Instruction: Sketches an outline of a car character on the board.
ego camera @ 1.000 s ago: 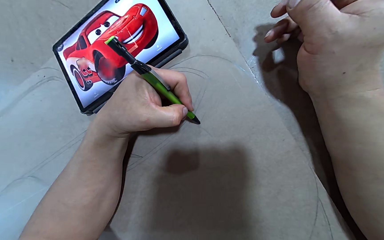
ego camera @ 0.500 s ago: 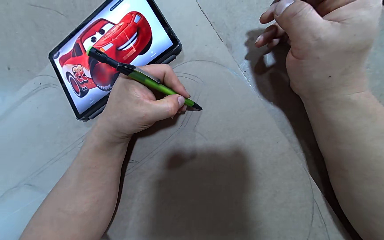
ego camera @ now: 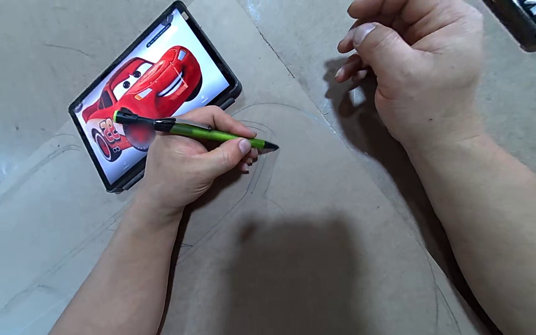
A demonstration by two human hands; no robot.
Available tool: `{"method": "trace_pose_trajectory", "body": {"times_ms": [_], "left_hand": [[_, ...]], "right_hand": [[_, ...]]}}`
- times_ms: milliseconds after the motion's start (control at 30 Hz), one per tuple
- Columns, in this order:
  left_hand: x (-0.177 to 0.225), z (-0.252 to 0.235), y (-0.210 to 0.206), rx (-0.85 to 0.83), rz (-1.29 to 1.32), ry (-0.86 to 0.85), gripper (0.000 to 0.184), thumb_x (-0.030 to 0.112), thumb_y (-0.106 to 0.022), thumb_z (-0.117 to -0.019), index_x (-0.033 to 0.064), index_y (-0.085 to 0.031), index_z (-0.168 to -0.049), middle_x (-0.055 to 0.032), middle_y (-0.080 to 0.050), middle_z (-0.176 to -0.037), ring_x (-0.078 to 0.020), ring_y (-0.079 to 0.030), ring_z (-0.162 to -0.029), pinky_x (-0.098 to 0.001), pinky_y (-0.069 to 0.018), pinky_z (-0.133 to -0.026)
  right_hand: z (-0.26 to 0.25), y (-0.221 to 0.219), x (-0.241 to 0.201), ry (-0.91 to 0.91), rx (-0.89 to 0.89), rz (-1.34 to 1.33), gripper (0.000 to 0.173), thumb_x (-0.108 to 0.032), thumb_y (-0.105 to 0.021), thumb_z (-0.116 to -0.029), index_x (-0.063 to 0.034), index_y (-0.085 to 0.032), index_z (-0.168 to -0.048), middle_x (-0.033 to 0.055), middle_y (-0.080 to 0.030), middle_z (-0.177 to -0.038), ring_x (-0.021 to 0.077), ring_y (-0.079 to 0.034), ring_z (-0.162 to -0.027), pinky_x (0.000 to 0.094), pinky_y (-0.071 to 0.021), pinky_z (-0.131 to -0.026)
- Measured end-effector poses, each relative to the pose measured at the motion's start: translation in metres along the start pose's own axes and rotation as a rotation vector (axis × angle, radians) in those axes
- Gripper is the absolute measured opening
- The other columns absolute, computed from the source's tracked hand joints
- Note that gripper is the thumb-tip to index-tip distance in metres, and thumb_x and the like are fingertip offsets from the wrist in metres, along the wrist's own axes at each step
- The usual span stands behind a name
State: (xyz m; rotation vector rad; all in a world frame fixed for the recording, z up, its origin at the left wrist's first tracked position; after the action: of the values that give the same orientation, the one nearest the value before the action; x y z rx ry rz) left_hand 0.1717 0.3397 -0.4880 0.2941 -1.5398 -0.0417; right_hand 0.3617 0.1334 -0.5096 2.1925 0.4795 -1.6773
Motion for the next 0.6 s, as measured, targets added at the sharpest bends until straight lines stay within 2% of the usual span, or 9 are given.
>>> {"method": "trace_pose_trajectory", "body": {"times_ms": [100,200,333,433,533,600], "left_hand": [[-0.0006,-0.0009,0.0004,-0.015,-0.021,-0.004,0.009,0.009,-0.071,-0.092,0.0049,-0.069,-0.1,-0.0085,-0.074,-0.086,-0.0182,-0.071,-0.067,-0.0289,-0.0628,-0.058],[-0.0009,-0.0024,-0.0021,0.019,0.016,-0.008,0.012,0.005,-0.069,-0.0947,0.0013,-0.069,-0.106,-0.0096,-0.074,-0.089,-0.0192,-0.073,-0.072,-0.0308,-0.0651,-0.065],[-0.0029,-0.0039,-0.0038,0.043,0.051,-0.011,0.016,0.006,-0.069,-0.0963,-0.0003,-0.067,-0.111,-0.0112,-0.075,-0.094,-0.0213,-0.075,-0.079,-0.0335,-0.0665,-0.072],[-0.0028,-0.0028,-0.0018,0.012,0.046,-0.015,0.014,0.006,-0.07,-0.0953,0.0006,-0.068,-0.109,-0.0106,-0.074,-0.092,-0.0202,-0.074,-0.076,-0.032,-0.0655,-0.068],[-0.0024,-0.0014,0.0022,-0.036,-0.01,-0.013,0.009,0.011,-0.072,-0.0913,0.0059,-0.069,-0.098,-0.0083,-0.074,-0.086,-0.0174,-0.071,-0.067,-0.0279,-0.0617,-0.058],[-0.0029,-0.0019,0.0024,-0.038,0.0,-0.015,0.009,0.011,-0.072,-0.0913,0.0058,-0.069,-0.097,-0.0085,-0.074,-0.086,-0.0176,-0.071,-0.067,-0.0282,-0.0621,-0.058]], "right_hand": [[0.0004,-0.0003,-0.0016,-0.013,-0.004,0.021,0.017,-0.009,-0.056,-0.1031,-0.003,-0.066,-0.115,0.0016,-0.073,-0.095,0.0126,-0.074,-0.078,0.029,-0.0663,-0.068],[0.0001,-0.0003,-0.0017,-0.005,-0.011,0.03,0.018,-0.008,-0.056,-0.1027,-0.0029,-0.066,-0.117,0.0026,-0.073,-0.095,0.0131,-0.073,-0.077,0.0288,-0.0657,-0.067],[0.0002,0.0001,-0.0015,-0.007,-0.016,0.025,0.018,-0.008,-0.057,-0.1024,-0.0031,-0.066,-0.118,0.0027,-0.073,-0.095,0.0132,-0.073,-0.077,0.0292,-0.0658,-0.068],[0.0007,0.0005,-0.0012,-0.008,-0.014,0.032,0.018,-0.008,-0.057,-0.1021,-0.0034,-0.066,-0.117,0.0021,-0.073,-0.095,0.0123,-0.073,-0.077,0.028,-0.0655,-0.067],[0.001,0.0003,-0.0016,-0.011,-0.011,0.039,0.018,-0.008,-0.057,-0.1023,-0.0038,-0.066,-0.117,0.0018,-0.073,-0.095,0.0123,-0.073,-0.076,0.0279,-0.0657,-0.067],[0.001,0.0005,-0.0018,-0.014,-0.01,0.033,0.018,-0.008,-0.057,-0.1022,-0.0037,-0.066,-0.117,0.0018,-0.073,-0.095,0.0121,-0.073,-0.076,0.0277,-0.0656,-0.066]]}}
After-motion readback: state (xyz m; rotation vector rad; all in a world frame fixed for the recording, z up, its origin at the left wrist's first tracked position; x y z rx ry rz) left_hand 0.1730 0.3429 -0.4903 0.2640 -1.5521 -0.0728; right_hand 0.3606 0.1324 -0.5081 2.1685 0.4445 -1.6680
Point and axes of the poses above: each hand's wrist, its own z-axis away from the middle knuckle, its own y-axis out of the back of the hand, x = y × z, the point moved 2 cm from there along -z, towards the middle knuckle
